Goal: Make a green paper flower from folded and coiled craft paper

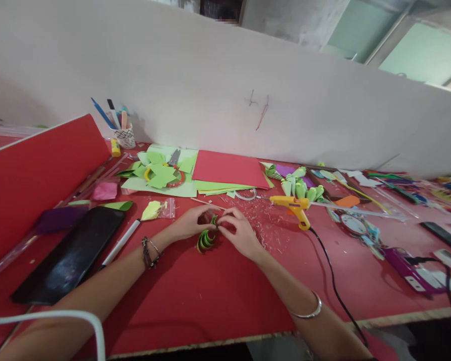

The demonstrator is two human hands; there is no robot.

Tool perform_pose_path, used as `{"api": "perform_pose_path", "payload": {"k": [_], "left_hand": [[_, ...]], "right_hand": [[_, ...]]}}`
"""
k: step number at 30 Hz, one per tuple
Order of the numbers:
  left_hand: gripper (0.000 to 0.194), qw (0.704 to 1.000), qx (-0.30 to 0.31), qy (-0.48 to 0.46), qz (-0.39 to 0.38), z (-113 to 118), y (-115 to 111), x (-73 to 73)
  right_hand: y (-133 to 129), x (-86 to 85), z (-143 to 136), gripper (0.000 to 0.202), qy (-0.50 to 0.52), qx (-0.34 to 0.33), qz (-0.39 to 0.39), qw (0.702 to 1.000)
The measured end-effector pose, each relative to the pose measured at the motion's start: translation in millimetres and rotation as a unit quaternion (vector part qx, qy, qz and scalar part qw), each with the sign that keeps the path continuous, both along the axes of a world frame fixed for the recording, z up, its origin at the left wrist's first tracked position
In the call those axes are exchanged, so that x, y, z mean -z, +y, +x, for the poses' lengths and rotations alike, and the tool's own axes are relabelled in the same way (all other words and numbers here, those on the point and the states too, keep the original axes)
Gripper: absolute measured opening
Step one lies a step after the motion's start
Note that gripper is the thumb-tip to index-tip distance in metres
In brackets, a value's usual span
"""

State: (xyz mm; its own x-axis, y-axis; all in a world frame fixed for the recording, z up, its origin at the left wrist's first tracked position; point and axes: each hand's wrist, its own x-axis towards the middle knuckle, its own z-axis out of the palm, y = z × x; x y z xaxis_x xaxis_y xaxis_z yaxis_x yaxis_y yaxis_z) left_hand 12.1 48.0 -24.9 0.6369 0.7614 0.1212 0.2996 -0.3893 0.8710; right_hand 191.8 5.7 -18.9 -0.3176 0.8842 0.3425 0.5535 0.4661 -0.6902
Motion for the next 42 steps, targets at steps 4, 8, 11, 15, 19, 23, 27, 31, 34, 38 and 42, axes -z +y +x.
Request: {"api": "perform_pose_path", "payload": {"k": [4, 8, 11, 15, 19, 23, 27, 31, 34, 38, 42], "left_hand": [[0.042, 1.0, -0.001, 0.0, 0.006, 0.3, -1.0, -1.3], [0.04, 1.0, 0.002, 0.007, 0.009, 0.5, -2.1, -4.7], [0.039, 1.0, 0.004, 0.01, 0.006, 0.6, -2.5, -7.0], [0.04, 1.0, 0.008, 0.013, -0.007, 0.8, -2.3, -6.6], [0.038, 1.0, 0.008, 0.023, -0.002, 1.4, -2.0, -3.7], [0.035, 1.0, 0.011, 0.01, 0.014, 1.7, -2.4, -3.1], [0.031, 0.999, 0.014, 0.005, 0.029, 1.8, -3.4, -5.0], [0.031, 1.0, 0.005, 0.013, 0.025, 2.4, -2.9, -3.9], [0.03, 1.0, -0.003, 0.016, 0.017, 2.6, -1.9, -2.1], [0.032, 1.0, -0.005, 0.014, 0.011, 1.7, -1.1, -1.4], [0.032, 1.0, 0.004, 0.005, 0.002, 0.8, -0.7, -0.6]], "right_hand": [[0.8, 0.9, 1.5, 0.009, -0.006, 0.015, -0.001, 1.0], [1.4, 2.1, 3.1, 0.009, -0.002, 0.035, -0.004, 0.999], [2.2, 4.0, 3.7, 0.01, 0.001, 0.05, -0.009, 0.999], [3.3, 5.4, 4.2, 0.009, -0.005, 0.065, -0.018, 0.998], [2.7, 3.2, 3.6, 0.01, 0.002, 0.057, -0.015, 0.998], [-0.2, -1.4, 1.0, 0.009, 0.009, 0.029, 0.005, 1.0], [-2.6, -3.5, -1.3, 0.007, 0.004, 0.01, 0.007, 1.0], [-2.8, -1.6, -1.7, 0.003, 0.004, 0.005, 0.009, 1.0], [-2.2, 0.2, -1.3, 0.004, -0.002, 0.008, 0.02, 1.0], [-2.2, 0.1, -1.0, 0.006, -0.01, 0.006, 0.026, 1.0], [-3.0, -1.8, -1.0, 0.007, -0.01, 0.012, 0.021, 1.0]]}}
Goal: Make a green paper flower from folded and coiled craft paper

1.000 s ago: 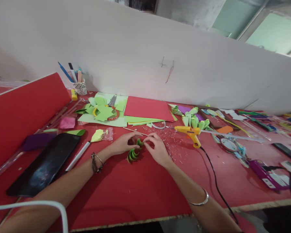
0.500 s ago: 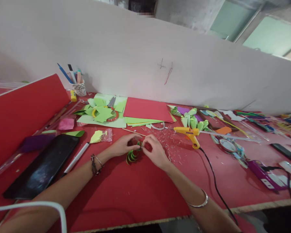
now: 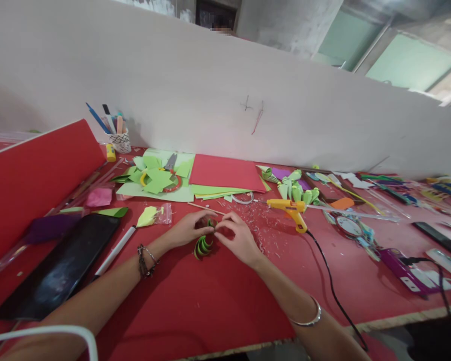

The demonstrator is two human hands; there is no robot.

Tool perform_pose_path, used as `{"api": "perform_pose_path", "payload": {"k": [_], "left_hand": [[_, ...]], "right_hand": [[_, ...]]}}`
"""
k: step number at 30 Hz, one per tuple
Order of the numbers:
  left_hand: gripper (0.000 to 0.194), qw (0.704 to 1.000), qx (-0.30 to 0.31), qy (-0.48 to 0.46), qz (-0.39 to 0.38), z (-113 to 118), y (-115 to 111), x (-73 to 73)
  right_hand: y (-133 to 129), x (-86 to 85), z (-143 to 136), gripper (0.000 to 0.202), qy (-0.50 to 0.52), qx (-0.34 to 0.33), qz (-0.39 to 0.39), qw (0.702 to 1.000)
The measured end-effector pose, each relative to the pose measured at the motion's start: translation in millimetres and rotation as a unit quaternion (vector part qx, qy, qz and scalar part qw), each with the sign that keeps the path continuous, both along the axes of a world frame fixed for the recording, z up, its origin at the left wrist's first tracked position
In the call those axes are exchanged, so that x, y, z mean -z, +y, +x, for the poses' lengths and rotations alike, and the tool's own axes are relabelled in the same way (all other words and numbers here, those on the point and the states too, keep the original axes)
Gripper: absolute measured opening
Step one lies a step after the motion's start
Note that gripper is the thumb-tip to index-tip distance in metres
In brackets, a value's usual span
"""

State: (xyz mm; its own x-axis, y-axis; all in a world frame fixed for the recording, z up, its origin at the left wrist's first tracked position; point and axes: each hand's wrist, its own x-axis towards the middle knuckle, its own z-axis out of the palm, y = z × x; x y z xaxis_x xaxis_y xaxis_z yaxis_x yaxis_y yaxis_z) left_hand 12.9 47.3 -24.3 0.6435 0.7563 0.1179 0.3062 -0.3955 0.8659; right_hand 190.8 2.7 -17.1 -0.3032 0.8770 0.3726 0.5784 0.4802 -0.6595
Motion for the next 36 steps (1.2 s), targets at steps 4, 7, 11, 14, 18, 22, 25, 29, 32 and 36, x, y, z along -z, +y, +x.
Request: {"api": "perform_pose_path", "payload": {"k": [4, 7, 11, 14, 18, 22, 25, 29, 32, 36], "left_hand": [[0.034, 1.0, -0.003, 0.002, -0.002, 0.4, 0.2, 1.6], [0.034, 1.0, -0.002, 0.003, -0.002, 1.1, -0.2, 1.6], [0.025, 1.0, 0.001, 0.014, 0.009, 2.0, -1.7, -0.8], [0.023, 1.0, 0.004, 0.018, 0.017, 1.7, -2.2, -2.5], [0.028, 1.0, 0.014, 0.005, 0.026, 0.2, -1.4, -2.3], [0.027, 0.999, 0.025, 0.009, 0.038, 0.1, -0.7, -2.2], [0.027, 0.997, 0.04, 0.015, 0.06, 1.1, -0.7, -2.9], [0.026, 0.996, 0.053, 0.014, 0.068, 1.0, -0.1, -2.2], [0.026, 0.996, 0.053, 0.014, 0.076, 0.4, 0.6, -0.8], [0.029, 0.995, 0.059, 0.014, 0.08, 0.4, 0.2, -0.7]], "right_hand": [[-0.1, -0.7, 0.0, 0.009, 0.004, 0.002, -0.008, 1.0], [0.2, -0.2, 0.4, 0.011, 0.003, 0.003, -0.01, 1.0], [0.6, 0.0, 1.1, 0.014, 0.011, 0.0, -0.017, 1.0], [0.7, -0.1, 1.5, 0.013, 0.005, -0.003, -0.015, 1.0], [0.8, 1.1, 1.4, 0.012, -0.005, -0.006, -0.01, 1.0], [1.1, 2.2, 0.3, 0.013, 0.005, -0.013, -0.014, 1.0], [1.2, 2.8, -0.6, 0.013, 0.016, -0.024, -0.022, 0.999], [1.1, 4.2, -0.9, 0.015, 0.034, -0.016, -0.036, 0.999], [1.0, 4.8, -1.1, 0.018, 0.05, -0.003, -0.047, 0.998], [0.5, 3.7, -2.1, 0.013, 0.05, 0.007, -0.026, 0.998]]}}
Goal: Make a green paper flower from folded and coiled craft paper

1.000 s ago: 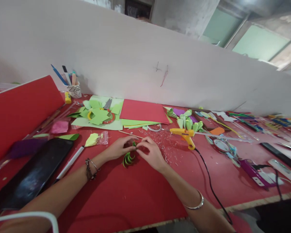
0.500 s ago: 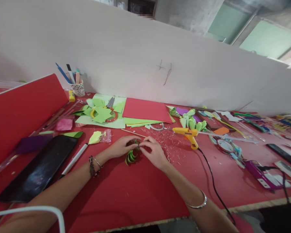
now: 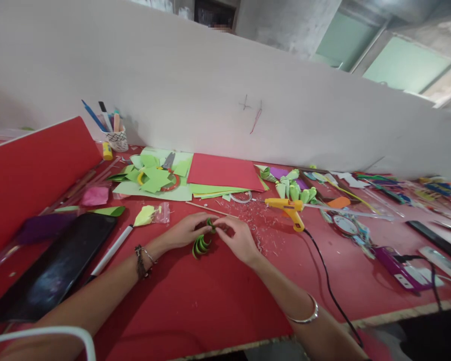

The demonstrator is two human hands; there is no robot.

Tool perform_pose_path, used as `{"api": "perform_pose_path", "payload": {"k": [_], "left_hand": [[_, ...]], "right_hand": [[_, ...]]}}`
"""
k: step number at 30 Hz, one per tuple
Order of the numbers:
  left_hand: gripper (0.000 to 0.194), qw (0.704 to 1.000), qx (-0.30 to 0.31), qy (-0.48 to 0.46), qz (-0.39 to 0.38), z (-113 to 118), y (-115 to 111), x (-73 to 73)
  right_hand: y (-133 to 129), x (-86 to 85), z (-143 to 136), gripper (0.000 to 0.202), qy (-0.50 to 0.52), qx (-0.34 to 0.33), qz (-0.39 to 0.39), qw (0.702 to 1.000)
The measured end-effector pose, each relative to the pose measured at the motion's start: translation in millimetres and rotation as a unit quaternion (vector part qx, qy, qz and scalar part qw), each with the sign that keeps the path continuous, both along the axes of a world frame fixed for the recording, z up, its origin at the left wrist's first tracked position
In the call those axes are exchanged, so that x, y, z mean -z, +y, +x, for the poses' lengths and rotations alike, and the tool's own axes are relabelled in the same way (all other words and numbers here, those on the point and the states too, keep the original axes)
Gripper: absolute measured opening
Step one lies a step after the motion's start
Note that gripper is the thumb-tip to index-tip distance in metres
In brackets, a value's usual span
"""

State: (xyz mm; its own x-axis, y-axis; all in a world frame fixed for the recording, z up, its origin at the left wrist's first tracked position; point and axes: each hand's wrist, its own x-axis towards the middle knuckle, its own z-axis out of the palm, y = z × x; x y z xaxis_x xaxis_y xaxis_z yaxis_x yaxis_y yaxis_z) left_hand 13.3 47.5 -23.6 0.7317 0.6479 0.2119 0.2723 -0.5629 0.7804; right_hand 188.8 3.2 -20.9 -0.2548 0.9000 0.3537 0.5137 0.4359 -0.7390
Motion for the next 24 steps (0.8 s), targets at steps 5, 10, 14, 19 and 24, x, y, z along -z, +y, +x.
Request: {"api": "perform_pose_path", "payload": {"k": [5, 10, 14, 19, 24], "left_hand": [[0.031, 1.0, 0.002, -0.002, -0.001, 0.0, -0.9, -1.3], [0.031, 1.0, 0.001, 0.0, 0.008, -0.4, -0.7, -0.5], [0.031, 1.0, -0.015, 0.012, 0.01, -0.1, -1.1, 0.6], [0.028, 0.999, -0.02, 0.026, 0.006, 1.1, -1.5, 2.0], [0.028, 0.999, -0.016, 0.031, 0.013, 0.7, -1.8, 0.7]], "right_hand": [[-0.4, -1.9, 0.4, 0.012, -0.002, -0.009, 0.013, 1.0], [0.4, -1.0, 1.7, 0.013, -0.019, -0.018, 0.017, 1.0], [0.3, -1.1, 1.3, 0.011, -0.033, 0.0, 0.015, 0.999], [-0.1, -1.7, 1.4, 0.01, -0.045, 0.015, 0.004, 0.999], [0.3, -0.8, 1.9, 0.008, -0.048, -0.005, -0.001, 0.999]]}}
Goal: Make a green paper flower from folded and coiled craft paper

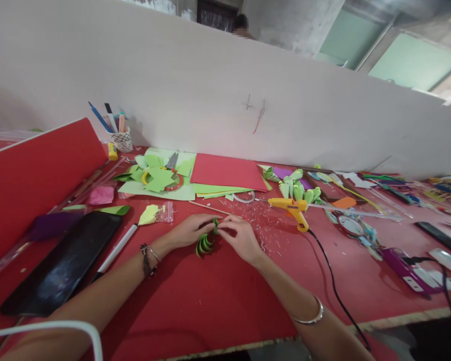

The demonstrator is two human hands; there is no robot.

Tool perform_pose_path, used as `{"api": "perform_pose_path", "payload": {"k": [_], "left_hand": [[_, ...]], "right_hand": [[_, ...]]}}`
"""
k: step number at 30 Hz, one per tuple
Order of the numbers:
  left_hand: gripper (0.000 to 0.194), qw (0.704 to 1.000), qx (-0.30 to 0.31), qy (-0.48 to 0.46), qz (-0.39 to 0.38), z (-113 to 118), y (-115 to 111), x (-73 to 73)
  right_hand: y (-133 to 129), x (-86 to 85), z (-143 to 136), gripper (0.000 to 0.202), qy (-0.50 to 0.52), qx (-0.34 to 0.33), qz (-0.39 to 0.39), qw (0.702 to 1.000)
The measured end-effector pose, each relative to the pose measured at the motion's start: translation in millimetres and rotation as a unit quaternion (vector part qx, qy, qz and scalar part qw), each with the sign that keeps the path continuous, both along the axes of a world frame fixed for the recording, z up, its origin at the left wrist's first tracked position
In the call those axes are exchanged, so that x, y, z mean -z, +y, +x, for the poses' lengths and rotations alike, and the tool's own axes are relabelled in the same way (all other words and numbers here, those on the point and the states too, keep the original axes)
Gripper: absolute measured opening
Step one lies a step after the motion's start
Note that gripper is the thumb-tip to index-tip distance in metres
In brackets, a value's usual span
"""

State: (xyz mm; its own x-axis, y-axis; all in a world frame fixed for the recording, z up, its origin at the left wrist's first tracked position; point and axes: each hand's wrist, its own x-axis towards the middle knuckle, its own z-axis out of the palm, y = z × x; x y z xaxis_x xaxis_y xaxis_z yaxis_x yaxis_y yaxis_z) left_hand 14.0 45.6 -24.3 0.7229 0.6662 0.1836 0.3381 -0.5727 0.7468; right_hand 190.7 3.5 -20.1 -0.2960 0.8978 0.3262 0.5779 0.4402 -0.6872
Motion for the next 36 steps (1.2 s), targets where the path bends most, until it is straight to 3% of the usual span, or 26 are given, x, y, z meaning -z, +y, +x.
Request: {"api": "perform_pose_path", "payload": {"k": [24, 36], "left_hand": [[0.032, 0.999, 0.046, -0.021, 0.01, -2.4, 3.9, 1.3], [0.034, 1.0, 0.005, 0.015, 0.027, -1.0, 0.4, -2.2]], "right_hand": [[-0.6, 1.4, 2.6, 0.012, -0.062, -0.007, 0.003, 0.998], [-2.1, -2.3, 2.6, 0.006, -0.108, 0.034, -0.002, 0.994]]}}
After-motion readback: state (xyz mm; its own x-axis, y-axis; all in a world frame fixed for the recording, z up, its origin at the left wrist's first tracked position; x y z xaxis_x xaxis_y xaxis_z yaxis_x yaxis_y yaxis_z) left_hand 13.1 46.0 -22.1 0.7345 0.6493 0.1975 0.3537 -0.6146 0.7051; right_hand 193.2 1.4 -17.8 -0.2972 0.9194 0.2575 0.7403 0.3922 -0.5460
